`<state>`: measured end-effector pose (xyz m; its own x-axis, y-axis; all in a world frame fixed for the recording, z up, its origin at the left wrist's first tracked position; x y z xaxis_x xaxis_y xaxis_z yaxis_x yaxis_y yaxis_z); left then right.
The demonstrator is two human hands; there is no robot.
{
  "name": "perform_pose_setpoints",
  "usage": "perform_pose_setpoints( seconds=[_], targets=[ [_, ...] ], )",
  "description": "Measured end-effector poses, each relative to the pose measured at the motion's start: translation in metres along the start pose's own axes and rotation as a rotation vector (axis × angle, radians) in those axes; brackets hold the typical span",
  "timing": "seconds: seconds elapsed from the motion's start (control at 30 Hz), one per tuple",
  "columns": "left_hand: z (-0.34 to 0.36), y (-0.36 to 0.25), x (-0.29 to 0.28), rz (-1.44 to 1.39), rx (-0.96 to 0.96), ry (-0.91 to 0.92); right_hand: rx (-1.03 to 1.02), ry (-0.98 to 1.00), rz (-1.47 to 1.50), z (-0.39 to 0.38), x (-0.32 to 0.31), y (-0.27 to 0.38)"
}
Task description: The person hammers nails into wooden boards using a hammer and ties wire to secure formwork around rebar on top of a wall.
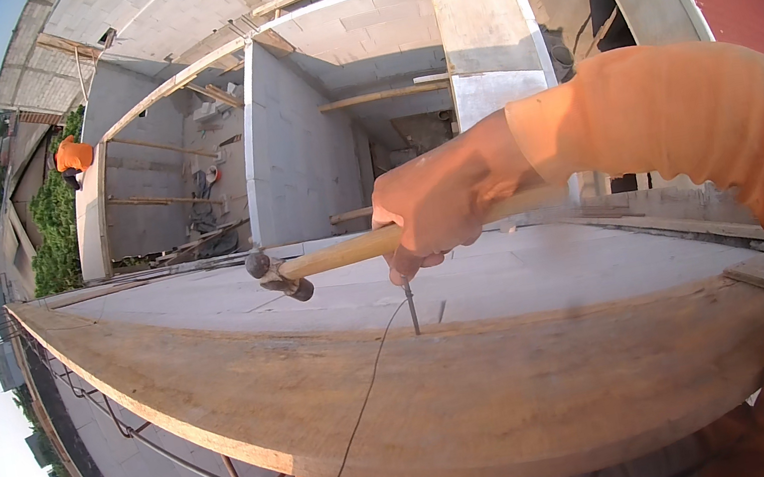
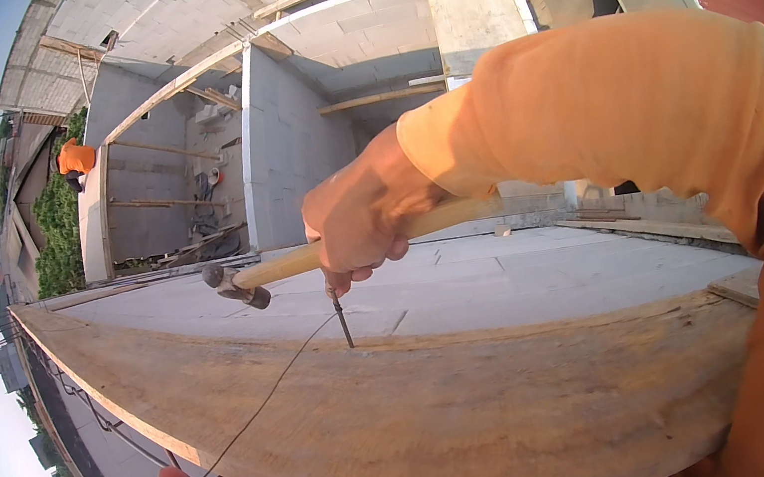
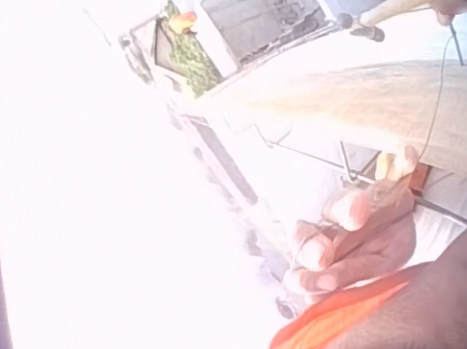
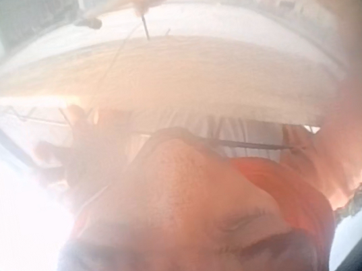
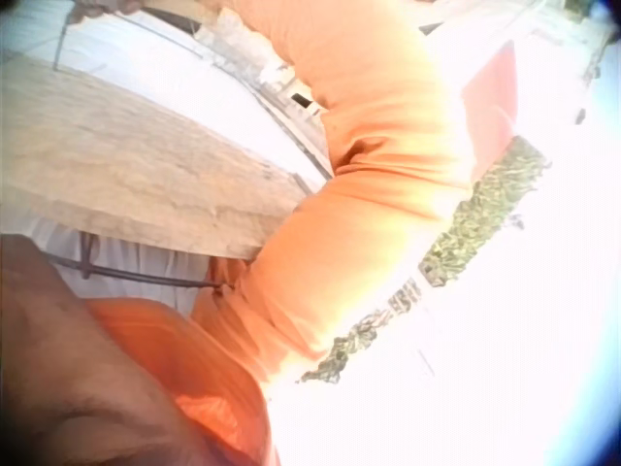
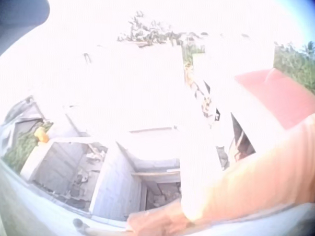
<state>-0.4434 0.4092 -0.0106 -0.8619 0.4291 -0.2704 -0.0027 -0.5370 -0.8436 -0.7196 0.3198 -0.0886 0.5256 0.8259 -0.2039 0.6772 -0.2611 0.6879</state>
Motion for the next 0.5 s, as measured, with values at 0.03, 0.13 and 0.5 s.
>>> perform_pose_setpoints(
  seconds=[0.03,0.13,0.5],
  targets=[
    [0.001,0.001,0.0,0.004,-0.003,0.001,0.038,-0.011,0.119,-0.003,0.006,-0.004],
    [0.003,0.002,0.0,0.007,0.001,0.01,0.201,-0.03,0.324,-0.022,0.019,-0.002],
    [-0.004,0.002,-0.008,0.064,-0.024,-0.011,-0.154,-0.28,-0.048,-0.048,0.034,0.02]
  ],
)
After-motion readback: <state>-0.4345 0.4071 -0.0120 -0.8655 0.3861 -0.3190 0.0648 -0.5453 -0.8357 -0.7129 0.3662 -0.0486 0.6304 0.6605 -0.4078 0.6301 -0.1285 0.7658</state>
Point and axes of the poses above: each hand's wrist, its own z-axis towards the middle knuckle, its own x-axis out of the palm, y = z × x, the point moved 1 cm from there along z, towards the middle knuckle, and after that the axes turned 3 degrees about -z, right-handed, at the moved point
